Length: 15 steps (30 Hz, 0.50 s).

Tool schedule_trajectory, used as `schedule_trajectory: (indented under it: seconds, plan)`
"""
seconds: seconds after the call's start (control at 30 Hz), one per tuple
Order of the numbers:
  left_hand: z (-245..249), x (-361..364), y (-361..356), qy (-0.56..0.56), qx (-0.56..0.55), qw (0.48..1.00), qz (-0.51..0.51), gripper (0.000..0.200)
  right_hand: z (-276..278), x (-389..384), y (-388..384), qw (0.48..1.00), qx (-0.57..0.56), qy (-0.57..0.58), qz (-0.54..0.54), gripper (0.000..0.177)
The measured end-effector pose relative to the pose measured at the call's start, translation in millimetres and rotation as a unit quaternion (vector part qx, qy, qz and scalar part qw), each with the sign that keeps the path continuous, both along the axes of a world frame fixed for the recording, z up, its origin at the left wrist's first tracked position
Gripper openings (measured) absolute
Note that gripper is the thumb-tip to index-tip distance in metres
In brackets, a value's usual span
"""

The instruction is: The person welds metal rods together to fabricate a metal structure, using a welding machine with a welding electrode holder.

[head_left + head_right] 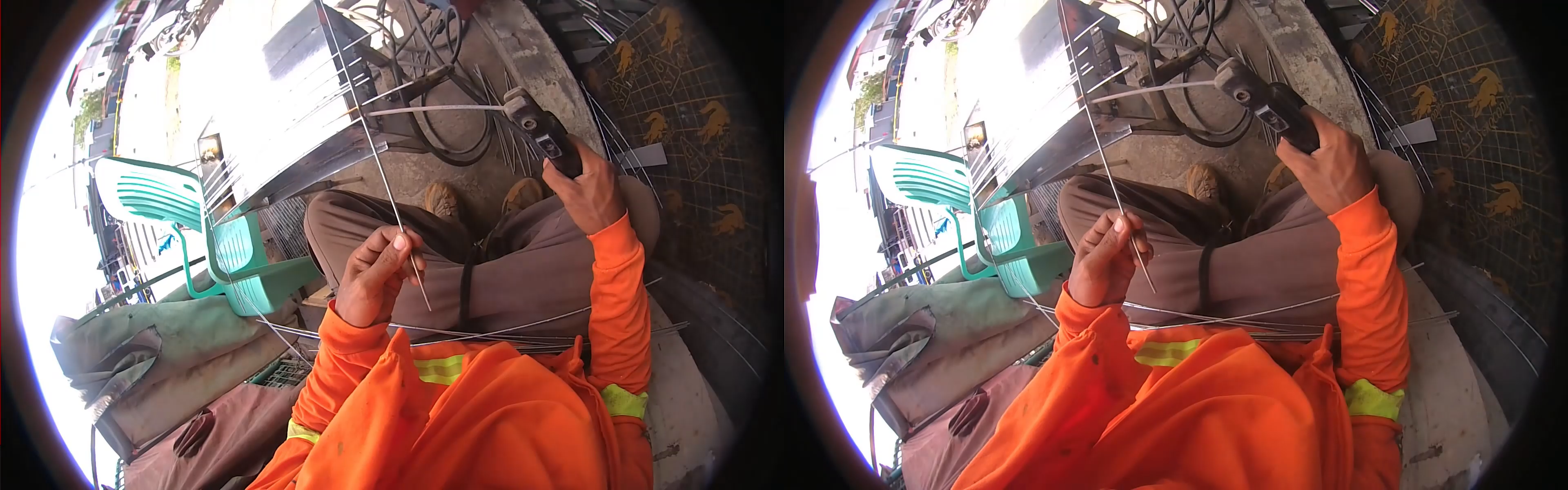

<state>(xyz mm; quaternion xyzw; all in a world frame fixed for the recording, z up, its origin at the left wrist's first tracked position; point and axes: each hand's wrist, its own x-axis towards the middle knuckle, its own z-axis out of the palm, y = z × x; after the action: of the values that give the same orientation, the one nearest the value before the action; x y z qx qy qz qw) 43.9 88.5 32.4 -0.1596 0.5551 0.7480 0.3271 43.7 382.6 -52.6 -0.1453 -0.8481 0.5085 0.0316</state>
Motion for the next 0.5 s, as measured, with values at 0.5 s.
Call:
schedule_trajectory:
  seconds: [0.5]
  plan:
    - [0.3,-0.7,-1.6,-0.002,0.001,1.0,-0.004,0.02,1.8,-0.1,2.9,0.999,-0.035,-0.013,-0.013,0.028]
